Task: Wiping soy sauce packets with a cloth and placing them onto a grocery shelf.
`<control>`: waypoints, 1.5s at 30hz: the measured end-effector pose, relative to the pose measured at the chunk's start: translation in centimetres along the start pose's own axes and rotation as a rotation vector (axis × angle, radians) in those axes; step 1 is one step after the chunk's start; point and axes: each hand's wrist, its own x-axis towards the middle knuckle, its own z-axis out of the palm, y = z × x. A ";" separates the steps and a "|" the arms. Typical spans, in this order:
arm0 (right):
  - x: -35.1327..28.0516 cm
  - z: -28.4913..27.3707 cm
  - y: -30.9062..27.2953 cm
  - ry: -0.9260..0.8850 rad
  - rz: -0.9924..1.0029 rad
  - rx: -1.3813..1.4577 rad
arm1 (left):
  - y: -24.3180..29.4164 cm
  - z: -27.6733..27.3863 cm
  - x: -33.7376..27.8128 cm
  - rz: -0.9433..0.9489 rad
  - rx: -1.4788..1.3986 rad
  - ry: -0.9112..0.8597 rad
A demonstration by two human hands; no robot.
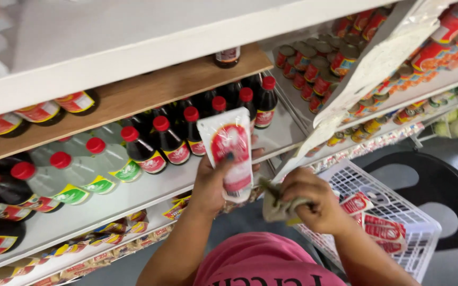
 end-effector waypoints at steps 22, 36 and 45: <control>17.6 -1.2 -15.9 0.099 -0.224 -0.113 | 13.6 14.0 -2.3 1.316 1.549 0.238; 38.4 -3.4 -11.9 0.070 0.056 0.095 | 22.4 12.2 3.5 1.440 1.978 0.381; 40.0 -2.0 -11.2 0.004 0.125 0.048 | 22.3 10.1 5.1 0.918 2.275 0.570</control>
